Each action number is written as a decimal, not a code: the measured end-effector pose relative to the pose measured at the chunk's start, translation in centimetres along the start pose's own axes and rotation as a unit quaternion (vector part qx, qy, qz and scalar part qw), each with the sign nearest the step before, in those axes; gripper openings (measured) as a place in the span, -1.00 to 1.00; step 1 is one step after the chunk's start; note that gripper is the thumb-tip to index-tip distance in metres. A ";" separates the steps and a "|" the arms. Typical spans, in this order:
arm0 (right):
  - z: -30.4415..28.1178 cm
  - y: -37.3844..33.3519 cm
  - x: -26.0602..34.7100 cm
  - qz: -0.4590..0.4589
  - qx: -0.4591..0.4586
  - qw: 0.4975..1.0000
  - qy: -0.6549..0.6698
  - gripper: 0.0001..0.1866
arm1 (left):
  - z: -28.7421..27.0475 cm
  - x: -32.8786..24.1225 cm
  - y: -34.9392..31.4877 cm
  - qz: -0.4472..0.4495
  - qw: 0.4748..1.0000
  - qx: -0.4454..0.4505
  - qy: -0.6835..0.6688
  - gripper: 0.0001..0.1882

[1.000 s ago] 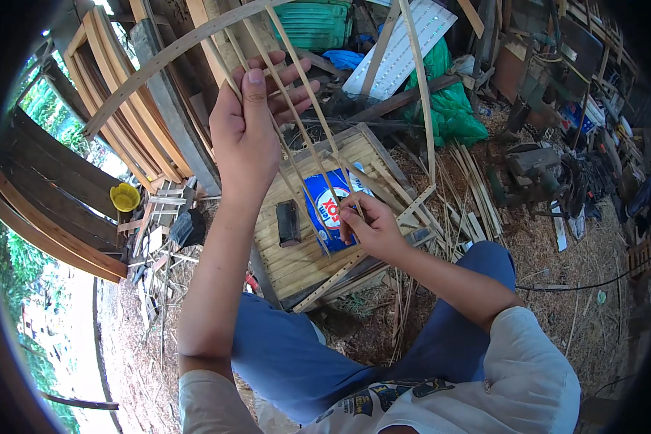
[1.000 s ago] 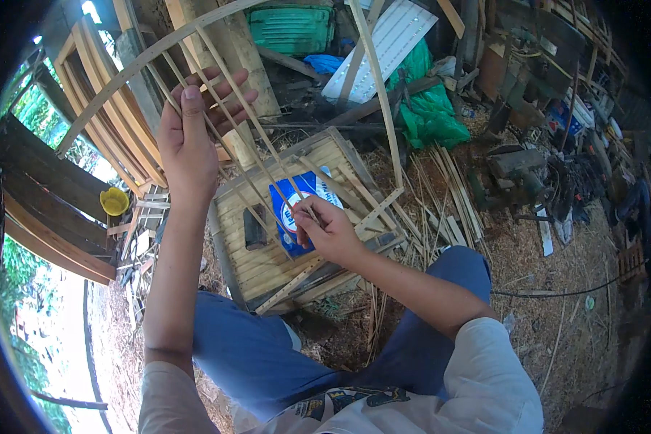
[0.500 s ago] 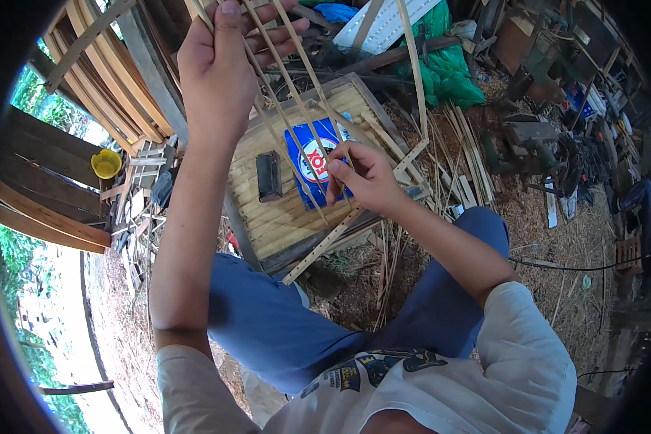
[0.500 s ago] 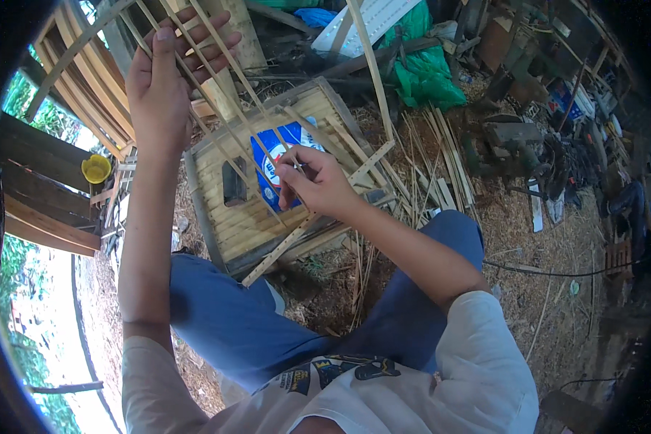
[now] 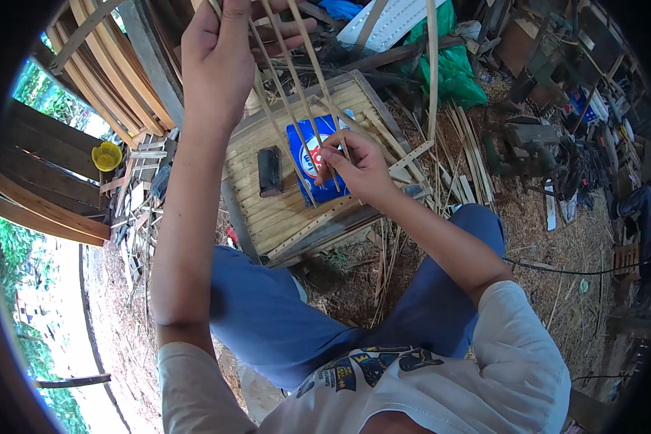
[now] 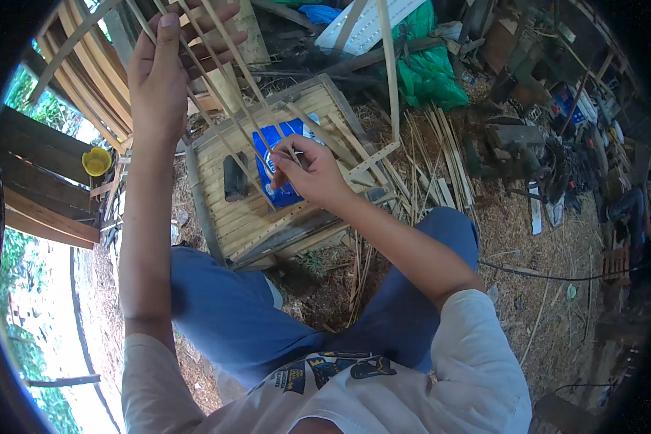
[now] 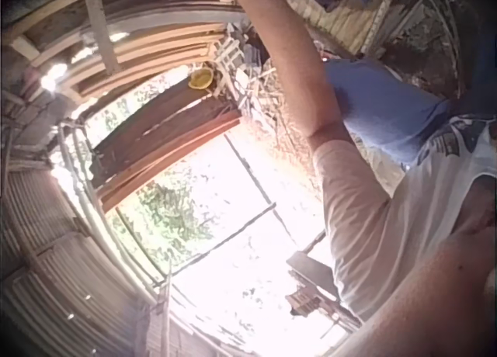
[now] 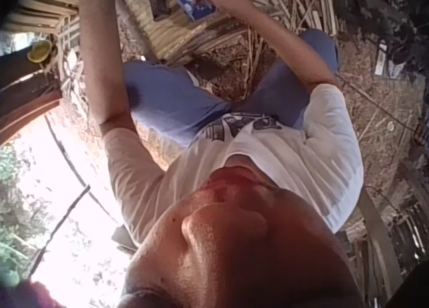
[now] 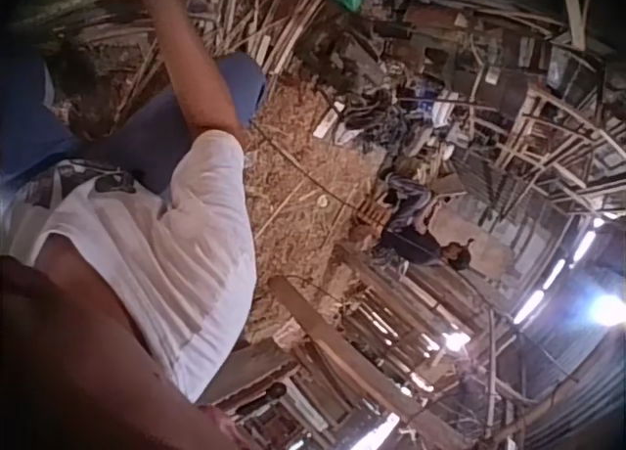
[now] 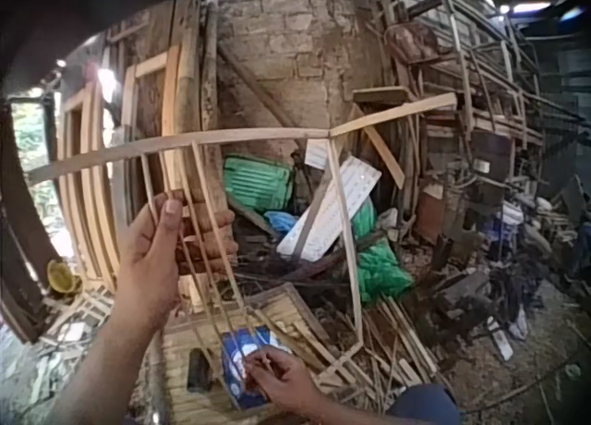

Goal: The person is assembling a wooden frame by inserting thin bamboo rods into holes in wooden strips and tapping them into place with a small hammer. They pick up the rods one at a time from a pile on the ground and fit them into the structure.

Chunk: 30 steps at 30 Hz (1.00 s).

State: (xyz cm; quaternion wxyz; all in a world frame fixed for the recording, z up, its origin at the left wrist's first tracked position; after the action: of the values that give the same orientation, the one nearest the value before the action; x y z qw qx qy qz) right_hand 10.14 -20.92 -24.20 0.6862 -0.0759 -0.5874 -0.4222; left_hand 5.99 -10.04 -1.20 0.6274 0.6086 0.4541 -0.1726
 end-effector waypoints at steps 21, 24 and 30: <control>0.1 1.6 -2.4 -0.064 -0.063 0.991 -0.097 -0.95 | -3.8 1.6 0.9 -0.092 0.990 0.074 -0.073 -0.71; 0.6 1.7 -2.3 -0.070 -0.059 0.990 -0.105 -0.96 | -5.4 2.9 1.3 0.002 0.994 0.102 0.037 -0.71; 0.7 1.4 -2.7 -0.090 -0.096 0.987 -0.091 -0.95 | -5.9 2.7 -0.4 -0.154 0.974 0.122 0.112 -0.56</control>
State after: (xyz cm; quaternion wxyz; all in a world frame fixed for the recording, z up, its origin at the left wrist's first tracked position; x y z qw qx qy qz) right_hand 10.74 -18.32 -25.77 0.5784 -0.1263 -0.6087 -0.5282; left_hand 4.94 -3.76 -2.63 0.4598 0.6185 0.5853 -0.2518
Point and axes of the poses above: each hand's wrist, its own y-axis towards the middle knuckle, its own z-axis out of the palm, x = y × z, the point moved 1 cm from there along y, towards the middle knuckle, and after that the axes turned 6 degrees about x, right-handed, at the moved point
